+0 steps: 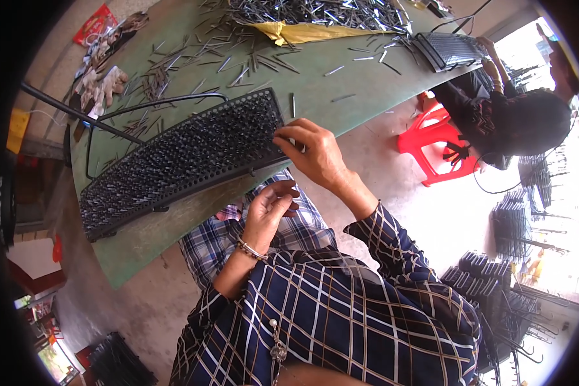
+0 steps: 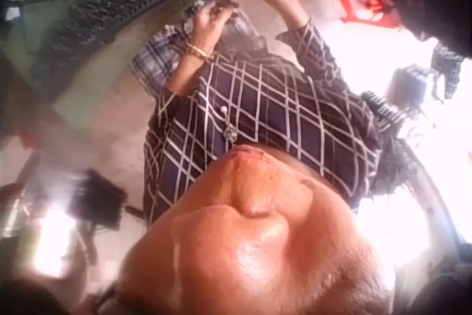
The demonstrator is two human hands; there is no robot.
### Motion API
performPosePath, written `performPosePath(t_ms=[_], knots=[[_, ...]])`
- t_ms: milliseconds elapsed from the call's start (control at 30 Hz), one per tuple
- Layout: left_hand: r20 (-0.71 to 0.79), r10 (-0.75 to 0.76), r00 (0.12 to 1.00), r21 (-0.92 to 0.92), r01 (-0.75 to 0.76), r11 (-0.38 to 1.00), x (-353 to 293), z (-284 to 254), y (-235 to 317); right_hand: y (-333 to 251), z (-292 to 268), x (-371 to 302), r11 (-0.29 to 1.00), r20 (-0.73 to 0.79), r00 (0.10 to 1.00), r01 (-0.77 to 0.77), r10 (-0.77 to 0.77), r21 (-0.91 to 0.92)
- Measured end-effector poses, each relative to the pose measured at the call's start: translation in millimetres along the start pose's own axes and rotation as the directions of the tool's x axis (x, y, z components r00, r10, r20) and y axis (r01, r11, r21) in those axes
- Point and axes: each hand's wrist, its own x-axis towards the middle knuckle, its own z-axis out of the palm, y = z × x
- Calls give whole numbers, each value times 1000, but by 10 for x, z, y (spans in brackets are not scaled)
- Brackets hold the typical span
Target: Inserting small metal pins into the holes of a perforated metal grate.
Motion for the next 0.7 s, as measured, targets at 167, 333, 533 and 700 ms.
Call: performPosePath(t_ms=[167, 333, 533, 700], knots=[[-2, -12, 1000, 21, 12, 1000, 2, -1, 8, 71, 28, -17, 989, 11, 992, 129, -128, -76], [-1, -14, 1000, 14, 14, 1000, 14, -27, -37, 98, 44, -42, 971, 24, 978, 209, -208, -113], [-18, -22, 1000, 26, 22, 999, -11, -29, -8, -23, 19, -24, 995, 36, 998, 60, -58, -74], [-55, -43, 998, 12, 44, 999, 0, -31, -30, 65, 19, -18, 979, 64, 981, 186, -181, -87]])
